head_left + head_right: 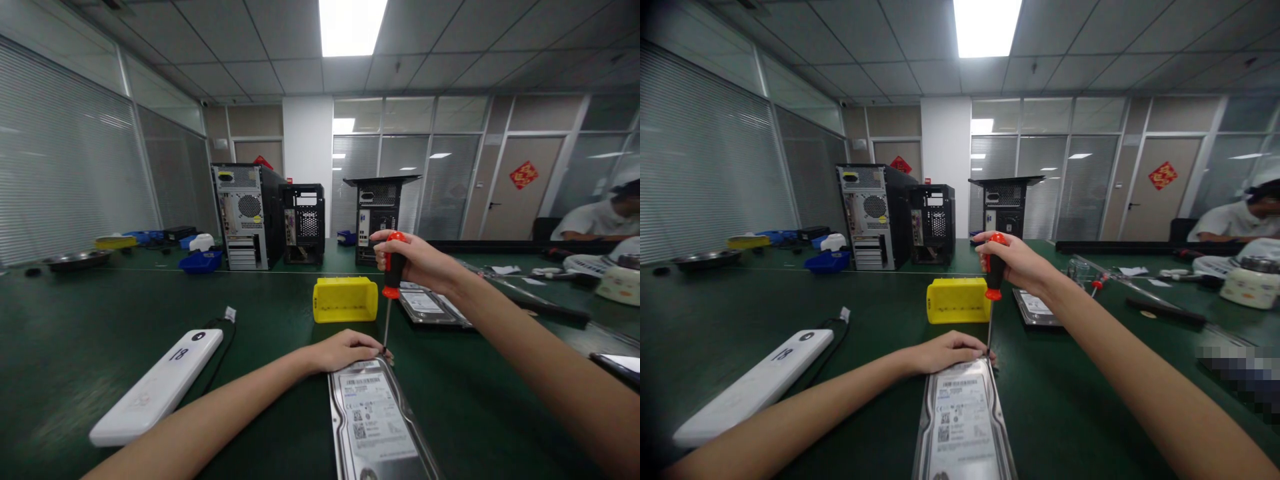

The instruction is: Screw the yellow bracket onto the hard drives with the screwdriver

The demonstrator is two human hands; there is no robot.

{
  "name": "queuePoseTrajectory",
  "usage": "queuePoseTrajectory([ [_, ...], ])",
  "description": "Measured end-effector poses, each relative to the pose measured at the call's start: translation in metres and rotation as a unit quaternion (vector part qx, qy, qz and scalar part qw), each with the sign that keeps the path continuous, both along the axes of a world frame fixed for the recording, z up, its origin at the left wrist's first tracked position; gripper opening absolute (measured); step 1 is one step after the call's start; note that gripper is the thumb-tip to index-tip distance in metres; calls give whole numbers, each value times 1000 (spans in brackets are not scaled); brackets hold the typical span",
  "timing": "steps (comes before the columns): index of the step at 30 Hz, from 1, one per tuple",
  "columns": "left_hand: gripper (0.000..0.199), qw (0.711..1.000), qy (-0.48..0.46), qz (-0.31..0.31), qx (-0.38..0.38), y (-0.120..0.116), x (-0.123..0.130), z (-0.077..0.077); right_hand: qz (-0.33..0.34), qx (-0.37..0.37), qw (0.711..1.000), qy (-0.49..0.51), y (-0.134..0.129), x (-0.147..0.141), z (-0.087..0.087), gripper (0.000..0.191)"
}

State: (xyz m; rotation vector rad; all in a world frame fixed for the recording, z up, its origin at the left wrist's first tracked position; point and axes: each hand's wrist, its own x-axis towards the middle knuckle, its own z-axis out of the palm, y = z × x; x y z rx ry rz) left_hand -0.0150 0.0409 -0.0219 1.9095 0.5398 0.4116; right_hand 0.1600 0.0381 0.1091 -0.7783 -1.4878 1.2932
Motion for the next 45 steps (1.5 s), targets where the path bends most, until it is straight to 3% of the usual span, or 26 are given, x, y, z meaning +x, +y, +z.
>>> queuePoseTrajectory([
  [45,37,1000,3,-11,4,2,-1,-1,13,15,1000,-3,3,2,-2,28],
])
